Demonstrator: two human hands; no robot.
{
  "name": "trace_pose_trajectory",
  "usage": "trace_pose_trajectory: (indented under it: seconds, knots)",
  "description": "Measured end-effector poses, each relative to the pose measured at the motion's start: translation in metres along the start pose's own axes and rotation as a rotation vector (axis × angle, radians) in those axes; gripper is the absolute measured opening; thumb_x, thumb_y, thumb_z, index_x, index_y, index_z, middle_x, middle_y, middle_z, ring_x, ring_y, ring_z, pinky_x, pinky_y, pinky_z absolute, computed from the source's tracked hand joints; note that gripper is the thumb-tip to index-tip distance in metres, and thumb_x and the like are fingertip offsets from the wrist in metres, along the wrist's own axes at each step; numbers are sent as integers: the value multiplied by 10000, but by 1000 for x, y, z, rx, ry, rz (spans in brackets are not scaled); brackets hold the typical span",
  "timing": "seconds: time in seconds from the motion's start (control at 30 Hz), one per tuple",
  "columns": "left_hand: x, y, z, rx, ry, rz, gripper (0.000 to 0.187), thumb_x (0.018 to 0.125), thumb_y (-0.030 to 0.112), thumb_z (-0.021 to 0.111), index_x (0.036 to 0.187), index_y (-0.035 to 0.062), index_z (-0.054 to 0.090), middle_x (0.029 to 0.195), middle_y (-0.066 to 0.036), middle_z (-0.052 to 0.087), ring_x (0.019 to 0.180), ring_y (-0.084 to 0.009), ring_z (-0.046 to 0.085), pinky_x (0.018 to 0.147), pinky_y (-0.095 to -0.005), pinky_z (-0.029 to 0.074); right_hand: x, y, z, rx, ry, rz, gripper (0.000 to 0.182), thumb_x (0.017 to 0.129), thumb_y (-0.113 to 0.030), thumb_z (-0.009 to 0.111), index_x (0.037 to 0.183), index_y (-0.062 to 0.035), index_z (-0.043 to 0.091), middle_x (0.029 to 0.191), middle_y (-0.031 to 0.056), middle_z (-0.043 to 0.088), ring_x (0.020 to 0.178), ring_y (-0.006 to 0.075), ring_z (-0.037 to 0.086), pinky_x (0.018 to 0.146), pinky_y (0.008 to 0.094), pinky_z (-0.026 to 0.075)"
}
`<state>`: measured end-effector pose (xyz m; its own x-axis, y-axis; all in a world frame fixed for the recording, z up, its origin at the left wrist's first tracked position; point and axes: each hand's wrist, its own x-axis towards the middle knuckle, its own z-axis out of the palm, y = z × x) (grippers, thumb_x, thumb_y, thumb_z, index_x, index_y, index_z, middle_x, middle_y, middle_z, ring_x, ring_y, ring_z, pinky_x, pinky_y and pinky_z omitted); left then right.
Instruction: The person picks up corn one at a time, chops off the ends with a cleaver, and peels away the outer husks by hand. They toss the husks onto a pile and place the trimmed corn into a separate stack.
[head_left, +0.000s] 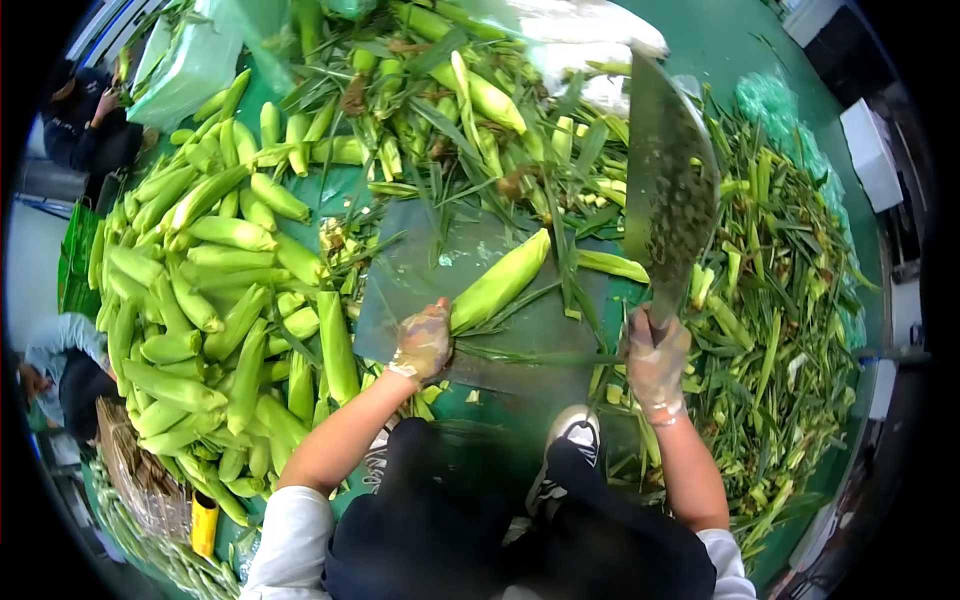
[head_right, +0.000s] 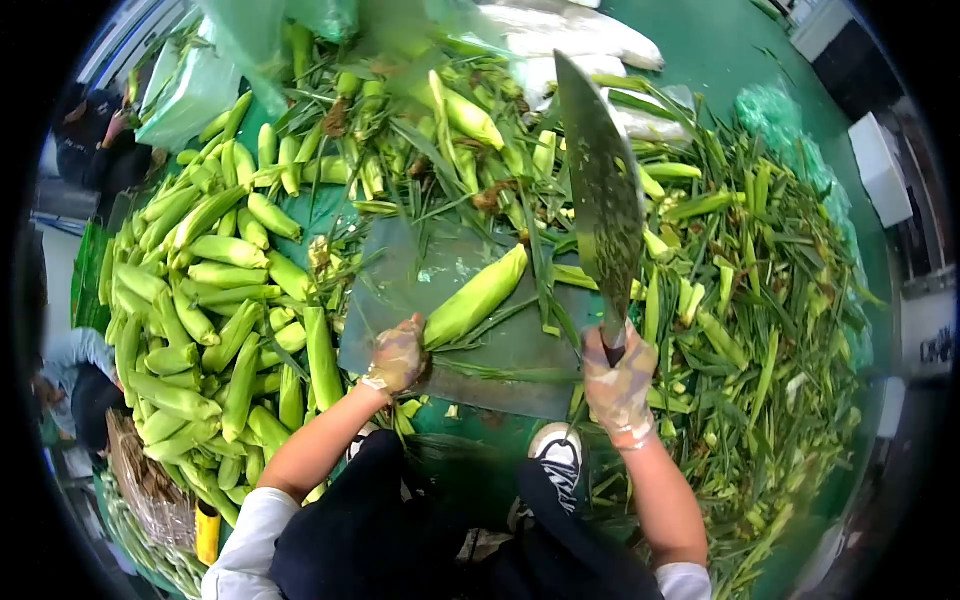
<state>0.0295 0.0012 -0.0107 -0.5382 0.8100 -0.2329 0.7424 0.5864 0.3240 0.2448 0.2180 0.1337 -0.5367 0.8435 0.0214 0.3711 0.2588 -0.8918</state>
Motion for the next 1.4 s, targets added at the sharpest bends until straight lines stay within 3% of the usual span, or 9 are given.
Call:
trace_pose_trajectory:
  seconds: [0.07,0.27,0.33,0.5,0.57,0.7,0.83,0.97,1.4]
  knots:
    - [-1,-2,-3,26,-11,4,499,716,140,634,1171,-21,509,1004,-217,632,923,-355,624,773,-426,496,1,30,12,-277,79,-335,275,852,-238,661,743,-18,538,555,108,498,481,234,448,492,337,395]
    - [-19,-22,-8,-35,507,258,291,749,126,593,997,-23,560,844,-195,641,780,-373,629,675,-437,499,23,117,16,-586,-315,182,376,859,-432,593,833,-67,678,762,216,647,736,399,628,674,456,488]
    - [-43,-21,-6,-161,329,-114,331,703,106,624,992,-36,550,893,-237,627,866,-378,617,738,-410,511,21,96,6,-700,-197,162,361,854,-419,602,801,-69,672,747,204,647,723,388,629,673,449,493]
    - [-39,87,26,-1714,167,-140,436,927,215,582,1280,-7,453,1240,-168,533,1077,-253,578,928,-351,461,38,44,1,-457,1,141,388,881,-395,618,797,-16,621,622,167,578,571,308,554,568,396,431]
    - [-4,94,7,-193,608,265,621,866,368,649,1304,-19,438,1176,-295,522,1001,-425,550,873,-400,465,42,20,-7,-372,-2,52,430,892,-408,616,790,9,590,575,102,504,524,230,440,537,382,383]
    - [51,48,-42,248,51,-70,559,744,309,692,1213,54,525,1128,-177,566,1088,-328,531,937,-463,410,36,-33,-9,-234,102,-66,305,888,-267,648,774,4,567,568,61,489,528,163,394,524,316,383]
    - [70,11,-14,295,205,39,328,751,175,631,1062,77,596,1002,-146,606,972,-324,582,824,-433,457,9,-34,16,44,76,14,245,894,-229,633,817,-7,567,599,63,511,537,167,404,519,314,378]
    - [61,12,-32,229,74,33,359,715,203,653,1051,89,599,989,-146,614,951,-320,596,791,-429,477,-29,66,56,-519,-236,33,364,874,-388,608,823,-27,616,691,254,606,711,430,610,653,436,490]
    - [-110,-62,-135,-756,199,-423,641,655,150,823,1195,-4,512,1004,-116,651,907,-236,630,815,-340,503,-14,67,5,-339,59,344,368,895,-364,594,845,-1,633,639,168,600,587,337,589,565,427,458]
